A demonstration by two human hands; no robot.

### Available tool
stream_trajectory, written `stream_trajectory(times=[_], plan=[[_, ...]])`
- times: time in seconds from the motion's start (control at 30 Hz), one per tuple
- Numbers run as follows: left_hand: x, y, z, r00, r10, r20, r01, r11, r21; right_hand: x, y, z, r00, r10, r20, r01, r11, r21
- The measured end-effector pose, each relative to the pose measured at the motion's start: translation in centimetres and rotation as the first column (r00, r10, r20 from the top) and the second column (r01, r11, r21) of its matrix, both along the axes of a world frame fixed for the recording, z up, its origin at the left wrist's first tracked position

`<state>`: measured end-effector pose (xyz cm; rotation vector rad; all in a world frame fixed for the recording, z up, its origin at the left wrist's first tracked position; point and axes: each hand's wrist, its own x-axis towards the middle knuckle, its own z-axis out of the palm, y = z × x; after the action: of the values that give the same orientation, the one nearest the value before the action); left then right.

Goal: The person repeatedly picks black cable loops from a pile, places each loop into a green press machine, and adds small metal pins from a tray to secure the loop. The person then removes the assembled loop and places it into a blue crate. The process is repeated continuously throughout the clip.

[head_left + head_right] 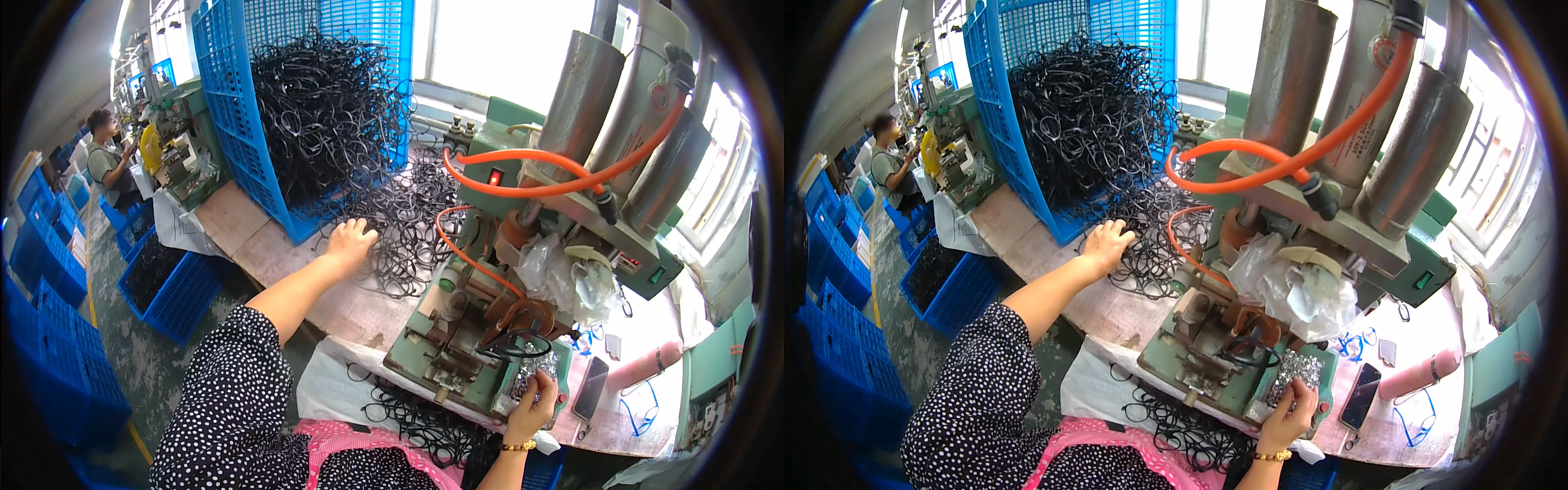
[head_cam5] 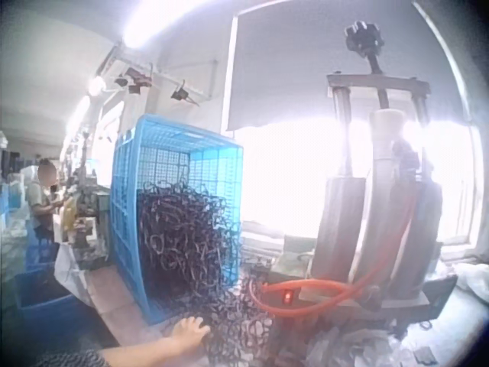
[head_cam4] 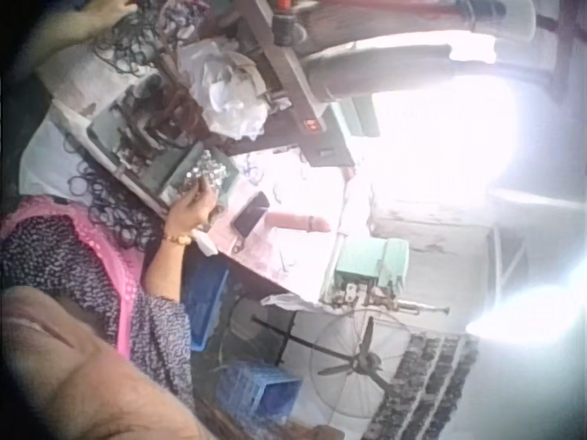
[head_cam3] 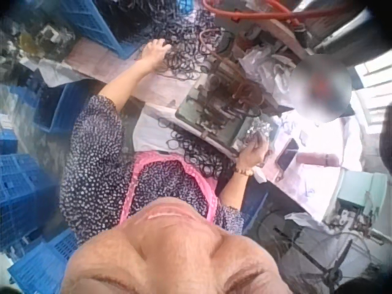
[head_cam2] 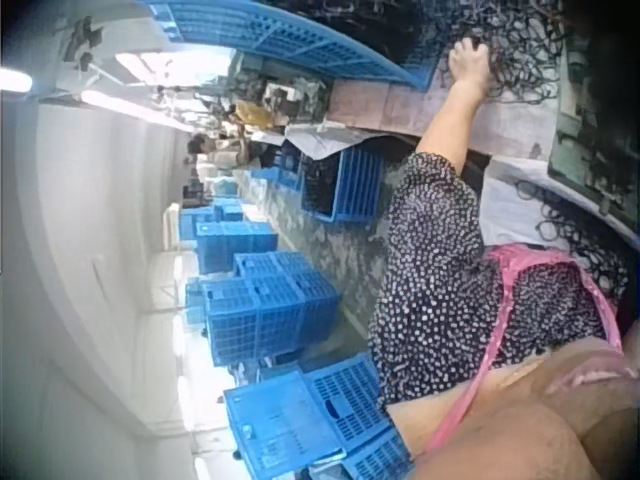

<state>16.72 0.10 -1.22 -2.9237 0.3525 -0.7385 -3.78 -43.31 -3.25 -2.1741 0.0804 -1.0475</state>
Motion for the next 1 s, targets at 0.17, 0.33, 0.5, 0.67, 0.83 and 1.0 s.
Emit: stream_trajectory(times=[0.17, 0.33, 0.5, 0.67, 0.83, 1.0], plan=[[-2.4, 1.4, 3.4, 0.99, -0.079, 0.115, 0.084, 0.996, -0.038, 0.0, -0.2, 0.3, 0.998, 0.053, -0.014, -0.054, 0.998, -0.042], [-7.1, -0.9, 5.8, 0.98, -0.129, 0.152, 0.199, 0.635, -0.746, -0.1, -0.6, 0.6, 0.997, 0.076, -0.015, -0.077, 0.992, -0.099], [-13.9, -6.5, 7.3, 0.933, -0.351, 0.075, 0.109, 0.078, -0.991, -0.3, -0.8, 0.6, 0.997, 0.074, -0.036, -0.077, 0.99, -0.117], [-17.5, -11.5, 9.8, 0.842, -0.503, 0.196, 0.225, -0.003, -0.974, -0.3, -1.2, 0.7, 0.988, 0.128, -0.083, -0.127, 0.992, 0.016], [-19.1, -14.7, 11.6, 0.7, -0.689, 0.189, 0.124, -0.143, -0.982, -0.2, -0.6, 1.8, 0.962, 0.265, -0.066, -0.199, 0.845, 0.497], [-20.5, -13.8, 12.7, 0.558, -0.826, 0.082, 0.102, -0.03, -0.994, -0.2, 0.5, 4.6, 0.941, 0.338, 0.0, -0.287, 0.799, 0.529]])
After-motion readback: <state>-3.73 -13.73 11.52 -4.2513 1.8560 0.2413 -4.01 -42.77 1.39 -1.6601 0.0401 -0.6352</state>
